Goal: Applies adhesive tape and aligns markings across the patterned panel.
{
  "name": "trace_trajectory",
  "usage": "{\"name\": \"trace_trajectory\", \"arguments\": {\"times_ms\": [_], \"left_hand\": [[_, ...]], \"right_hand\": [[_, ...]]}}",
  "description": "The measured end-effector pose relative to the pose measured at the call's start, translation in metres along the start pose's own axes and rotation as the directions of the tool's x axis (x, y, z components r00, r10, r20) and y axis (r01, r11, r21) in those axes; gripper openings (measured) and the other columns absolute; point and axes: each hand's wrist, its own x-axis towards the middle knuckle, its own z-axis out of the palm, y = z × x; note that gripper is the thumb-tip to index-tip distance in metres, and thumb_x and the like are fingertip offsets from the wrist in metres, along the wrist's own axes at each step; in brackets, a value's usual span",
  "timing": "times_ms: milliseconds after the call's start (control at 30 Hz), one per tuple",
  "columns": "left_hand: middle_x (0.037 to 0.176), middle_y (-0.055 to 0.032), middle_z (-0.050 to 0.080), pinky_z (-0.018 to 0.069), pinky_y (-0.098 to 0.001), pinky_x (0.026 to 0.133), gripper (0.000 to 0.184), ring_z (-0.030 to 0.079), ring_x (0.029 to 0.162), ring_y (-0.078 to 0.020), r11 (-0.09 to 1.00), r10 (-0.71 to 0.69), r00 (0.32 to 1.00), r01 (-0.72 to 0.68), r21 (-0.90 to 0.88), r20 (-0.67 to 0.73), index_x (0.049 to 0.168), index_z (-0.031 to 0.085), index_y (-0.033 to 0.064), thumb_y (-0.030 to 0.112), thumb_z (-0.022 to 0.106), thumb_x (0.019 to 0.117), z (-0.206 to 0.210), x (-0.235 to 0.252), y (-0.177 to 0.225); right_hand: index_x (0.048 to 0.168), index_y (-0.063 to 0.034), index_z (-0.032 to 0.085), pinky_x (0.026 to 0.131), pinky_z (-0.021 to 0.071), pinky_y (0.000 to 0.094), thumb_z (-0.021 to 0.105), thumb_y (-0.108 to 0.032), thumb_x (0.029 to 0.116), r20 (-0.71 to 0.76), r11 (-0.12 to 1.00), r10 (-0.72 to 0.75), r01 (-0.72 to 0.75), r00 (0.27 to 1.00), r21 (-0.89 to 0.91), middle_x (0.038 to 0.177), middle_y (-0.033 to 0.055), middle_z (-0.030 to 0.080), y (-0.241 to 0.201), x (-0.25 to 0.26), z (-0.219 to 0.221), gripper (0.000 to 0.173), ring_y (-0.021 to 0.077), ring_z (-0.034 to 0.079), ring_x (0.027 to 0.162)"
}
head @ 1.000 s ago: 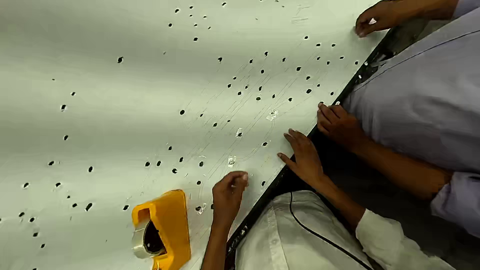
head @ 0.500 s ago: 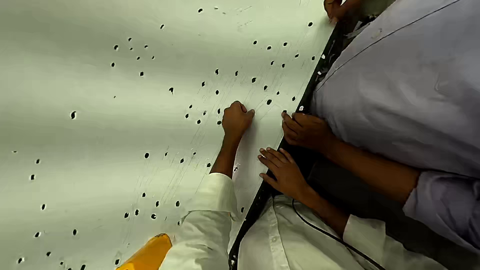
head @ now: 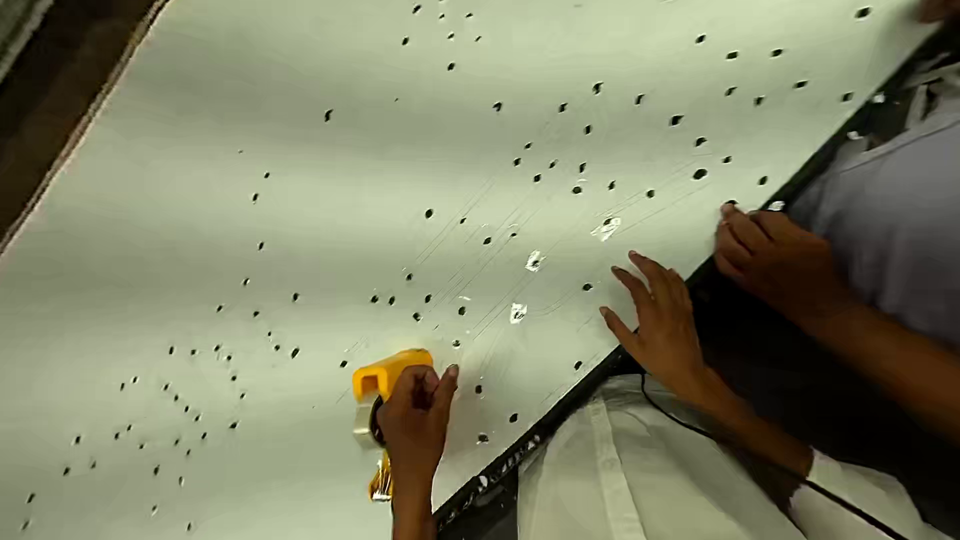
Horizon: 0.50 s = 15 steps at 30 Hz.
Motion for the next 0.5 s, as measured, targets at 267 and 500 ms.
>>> {"name": "trace_trajectory", "arguments": {"times_ms": [267, 500], "left_hand": [[0.079, -0.0003, 0.062, 0.052, -0.0202, 0.058, 0.021, 0.061, 0.066, -0.0026, 0.934, -0.346, 0.882, 0.357, -0.026, -0.32, 0.098, 0.063, -0.001, 0.019, 0.066, 0.0946, -0.091, -0.099, -0.078], [0.125, -0.0099, 0.063, 0.0574, -0.0412, 0.085, 0.023, 0.064, 0.108, -0.0206, 0.861, -0.461, 0.887, 0.441, -0.252, -0.022, 0.113, 0.069, 0.0049, 0.023, 0.063, 0.0989, -0.087, -0.119, -0.105]], "right_hand": [[0.143, 0.0019, 0.052, 0.112, 0.0288, 0.0735, 0.058, -0.041, 0.1008, 0.076, 0.995, 0.018, -0.01, 0.997, -0.096, 0.146, 0.0292, 0.05, -0.016, -0.003, 0.002, 0.06, 0.0504, 0.047, 0.136], [0.144, 0.0042, 0.049, 0.114, 0.0213, 0.0754, 0.045, -0.056, 0.1019, 0.122, 0.96, -0.062, 0.093, 0.991, -0.264, 0.148, 0.0328, 0.047, 0.018, -0.026, 0.014, 0.073, 0.0529, 0.043, 0.139]]}}
